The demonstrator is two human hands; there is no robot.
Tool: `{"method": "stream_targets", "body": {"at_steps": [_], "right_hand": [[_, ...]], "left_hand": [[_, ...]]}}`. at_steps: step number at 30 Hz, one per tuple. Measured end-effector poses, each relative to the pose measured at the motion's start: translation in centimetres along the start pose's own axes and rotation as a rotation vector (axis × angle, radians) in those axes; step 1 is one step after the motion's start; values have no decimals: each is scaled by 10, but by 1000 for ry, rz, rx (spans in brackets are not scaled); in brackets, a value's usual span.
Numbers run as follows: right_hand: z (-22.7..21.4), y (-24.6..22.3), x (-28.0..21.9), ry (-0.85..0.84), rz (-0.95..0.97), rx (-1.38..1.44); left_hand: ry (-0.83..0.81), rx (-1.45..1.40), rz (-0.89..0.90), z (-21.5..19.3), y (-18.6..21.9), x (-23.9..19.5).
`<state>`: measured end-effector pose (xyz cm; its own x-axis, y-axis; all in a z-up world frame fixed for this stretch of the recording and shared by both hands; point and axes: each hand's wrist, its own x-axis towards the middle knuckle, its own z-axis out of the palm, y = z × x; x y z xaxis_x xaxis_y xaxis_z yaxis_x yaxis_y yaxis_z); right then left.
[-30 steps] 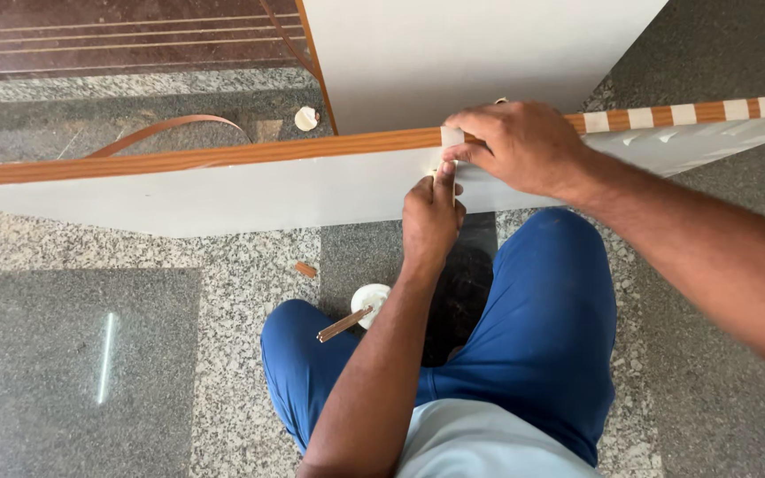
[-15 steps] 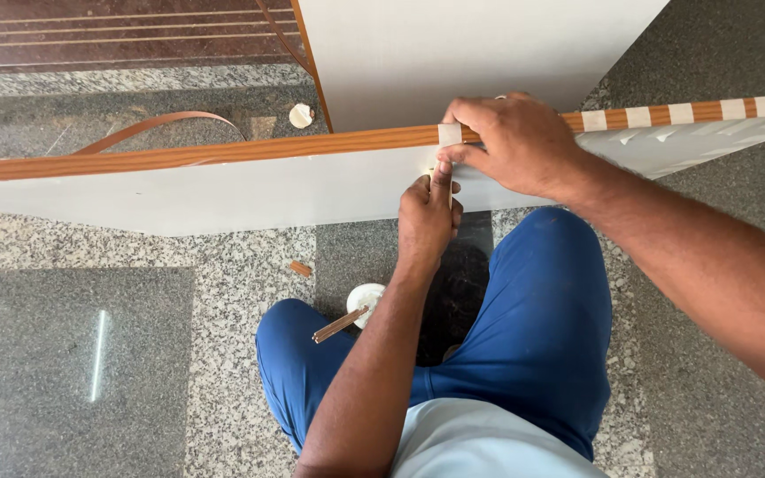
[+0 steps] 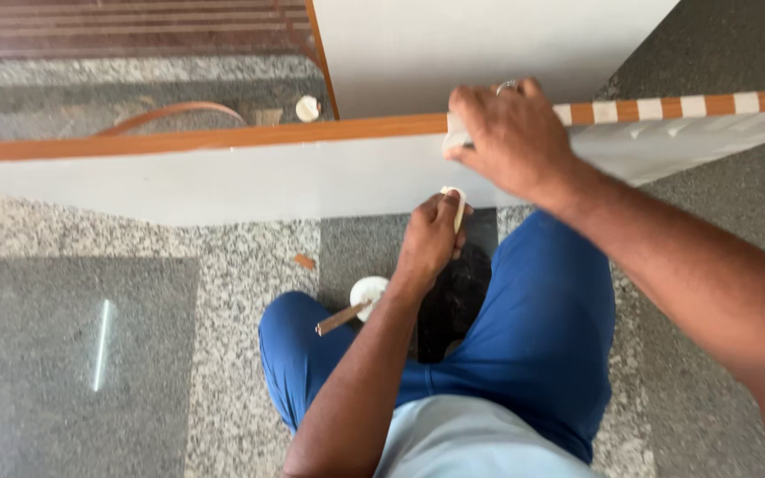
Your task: The person applies adhesive tape to a wooden edge banding strip and presses it onto a white board. They then use a brush to apply a white substance along the board's edge and continue taping the banding in place.
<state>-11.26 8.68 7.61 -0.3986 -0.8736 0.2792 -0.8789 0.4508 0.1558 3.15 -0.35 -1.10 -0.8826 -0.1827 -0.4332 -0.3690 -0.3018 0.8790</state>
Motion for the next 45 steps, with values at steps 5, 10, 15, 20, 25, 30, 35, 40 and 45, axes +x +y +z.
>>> {"method": "stream_targets", "body": {"at_steps": [5,10,15,20,25,30,35,40,45], "right_hand": [[-7,4,-5,-44,48,195],[0,3,-5,-70,79,140],[-3,8,-6,-84,-16,-18],[-24,14,-6,-109,-5,479],[-22,2,-4,-71,18,525],[-25,0,32,-137,388,1210],[-31,13,72,-374,557,1310],[-22,16,78,-439,552,1285],[-2,26,86,-507,566,1262]], "left_hand": [[34,95,26,-12,3,-21],[71,168,34,-10,0,-23],[-8,140,396,-13,9,-30],[-5,143,488,-18,33,-40],[82,71,488,-12,51,-37],[327,449,613,-17,54,-47],[318,149,259,-15,76,-34],[326,66,251,-11,79,-34],[322,115,227,-13,63,-23]]}}
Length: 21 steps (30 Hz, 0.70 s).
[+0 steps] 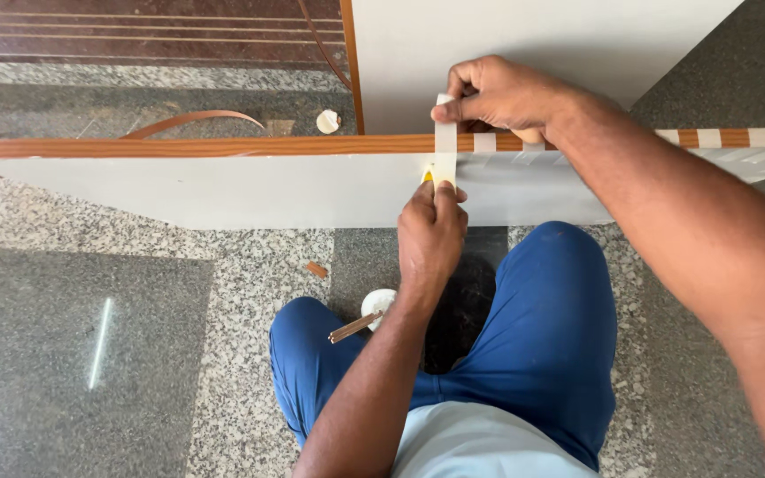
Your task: The person applies adhesive tape to a wooden edge banding strip and presses it onto a white board. They then use a brush to apply a white substance along the board's edge and continue taping the banding in place.
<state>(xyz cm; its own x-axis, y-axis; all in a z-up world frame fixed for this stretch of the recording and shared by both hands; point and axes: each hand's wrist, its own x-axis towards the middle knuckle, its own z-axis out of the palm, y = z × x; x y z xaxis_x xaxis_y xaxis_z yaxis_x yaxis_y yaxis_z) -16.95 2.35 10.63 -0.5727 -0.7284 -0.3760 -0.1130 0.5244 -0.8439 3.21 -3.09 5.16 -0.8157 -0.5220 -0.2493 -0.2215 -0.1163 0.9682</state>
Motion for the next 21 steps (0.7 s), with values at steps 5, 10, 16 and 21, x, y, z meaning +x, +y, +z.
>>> {"method": "stream_targets", "body": {"at_steps": [5,10,16,21], "right_hand": [[-8,18,28,-156,236,-149],[-13,19,51,-302,370,-445],[19,-4,19,-92,312,-340],[27,-15,-49,94,79,-720]], "left_hand": [[-76,25,-197,-3,-16,36],[-11,-39,-176,4,-17,47],[-54,-125,-171,4,-35,42],[-102,-164,-201,-3,-34,44]]}}
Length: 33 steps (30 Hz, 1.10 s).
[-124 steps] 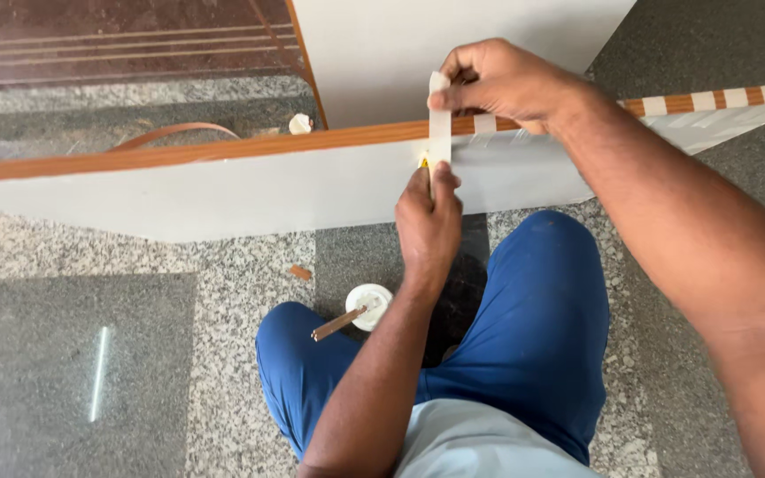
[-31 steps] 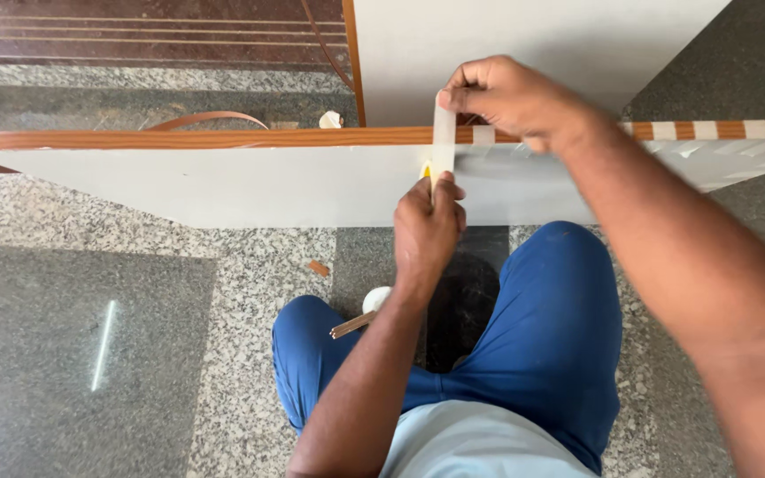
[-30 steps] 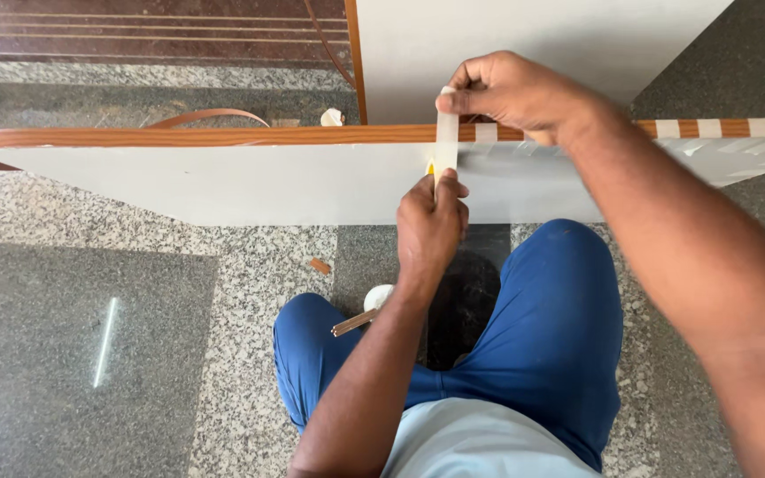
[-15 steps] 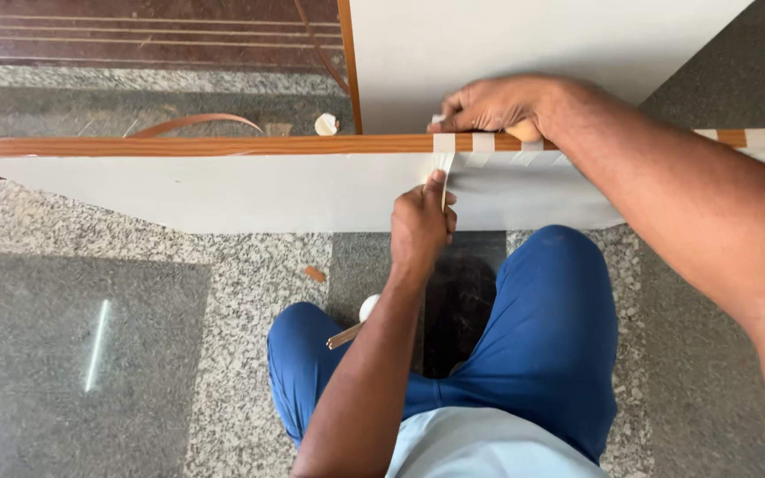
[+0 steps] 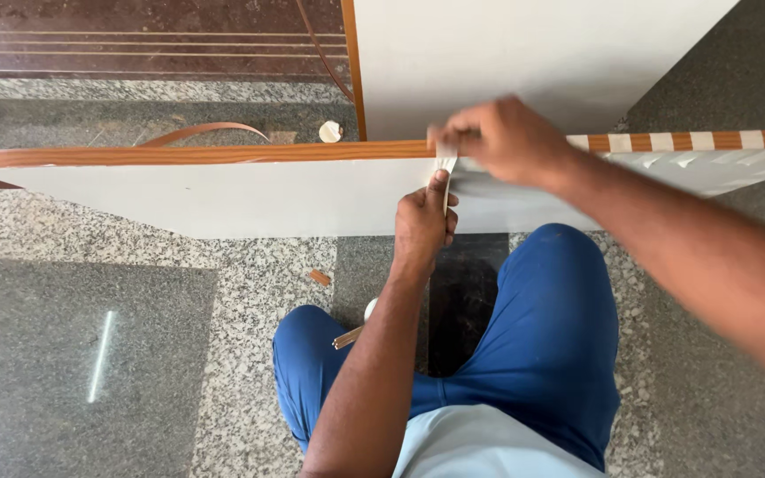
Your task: The person applies adhesive tape to a wooden edge banding strip and presses it onto a white board. They then use a brush to apply a white substance along the board's edge and continue taping the banding in place.
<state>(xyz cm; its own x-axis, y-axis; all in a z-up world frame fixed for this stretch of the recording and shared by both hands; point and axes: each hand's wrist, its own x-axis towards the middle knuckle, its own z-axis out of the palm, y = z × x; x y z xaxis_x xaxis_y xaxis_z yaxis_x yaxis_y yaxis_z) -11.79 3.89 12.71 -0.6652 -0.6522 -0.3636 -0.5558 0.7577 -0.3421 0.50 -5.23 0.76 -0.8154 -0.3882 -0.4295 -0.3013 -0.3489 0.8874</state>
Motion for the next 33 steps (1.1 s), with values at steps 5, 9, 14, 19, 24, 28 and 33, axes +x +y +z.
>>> {"method": "stream_targets", "body": {"at_steps": [5,9,14,19,24,28,33], "right_hand": [[27,25,-4,465,-480,-150],[37,31,2,435,-447,-234],[42,20,9,449,-421,-303],[41,11,11,362,-295,-380],[42,7,6,402,-314,-401],[42,5,6,390,-324,-425],[34,7,-9,473,-501,-157]], "left_hand": [[17,-41,3,4,7,-5],[6,-17,-31,2,5,-5],[-32,-56,-27,0,5,-3],[-36,-71,-50,0,-4,3],[-292,-173,-218,-5,-35,20],[-569,-206,-372,-10,-67,-9],[-311,-43,-150,-19,-59,-36]]}}
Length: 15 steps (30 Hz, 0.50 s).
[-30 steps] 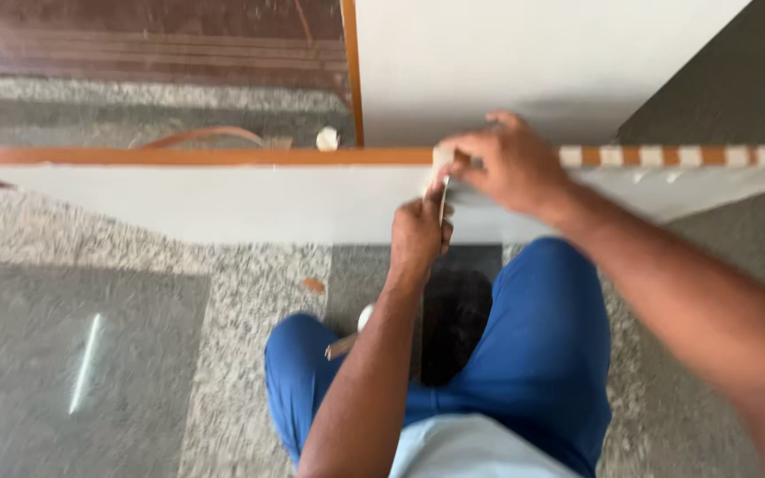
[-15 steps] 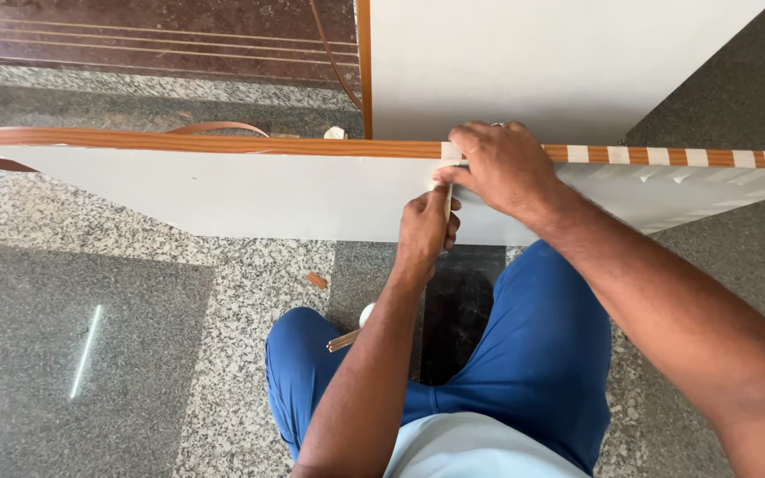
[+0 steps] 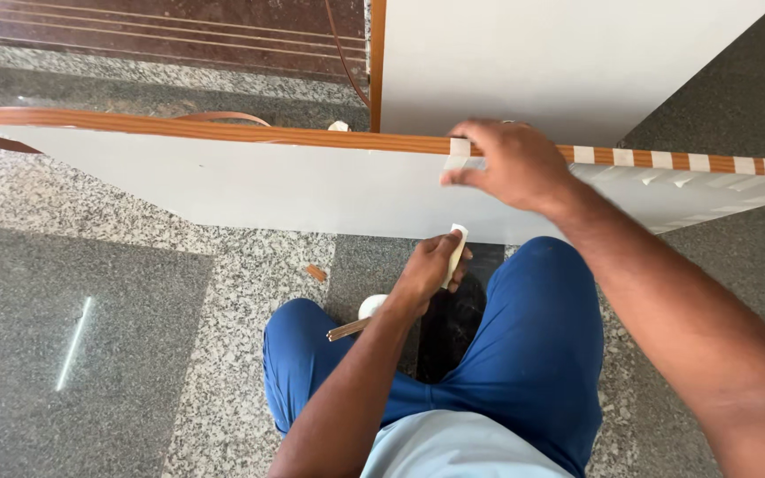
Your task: The person applies adhesive tape to a wooden edge banding strip and presses it onto a white board. They then use a brush to apply a white substance along the board's edge and continue taping the banding in place.
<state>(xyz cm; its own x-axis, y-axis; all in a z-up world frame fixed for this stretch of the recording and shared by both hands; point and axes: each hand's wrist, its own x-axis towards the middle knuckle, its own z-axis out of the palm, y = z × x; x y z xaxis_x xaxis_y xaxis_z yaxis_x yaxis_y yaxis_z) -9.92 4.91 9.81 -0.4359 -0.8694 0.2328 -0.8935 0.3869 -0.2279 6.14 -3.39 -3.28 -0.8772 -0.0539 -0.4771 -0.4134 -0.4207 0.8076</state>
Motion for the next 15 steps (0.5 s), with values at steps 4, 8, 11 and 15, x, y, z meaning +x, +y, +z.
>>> {"method": "stream_targets", "body": {"at_steps": [4,8,11,15], "right_hand": [[-10,-13,-3,-7,171,155],[-12,-16,-1,-154,352,172],[-12,-12,-2,38,18,-71],[-7,-22,-17,43,-148,1]], "left_hand": [[45,96,81,-4,6,-19],[109,277,142,-8,22,-30],[88,261,409,-15,39,-39],[0,137,561,-15,63,-55]]}}
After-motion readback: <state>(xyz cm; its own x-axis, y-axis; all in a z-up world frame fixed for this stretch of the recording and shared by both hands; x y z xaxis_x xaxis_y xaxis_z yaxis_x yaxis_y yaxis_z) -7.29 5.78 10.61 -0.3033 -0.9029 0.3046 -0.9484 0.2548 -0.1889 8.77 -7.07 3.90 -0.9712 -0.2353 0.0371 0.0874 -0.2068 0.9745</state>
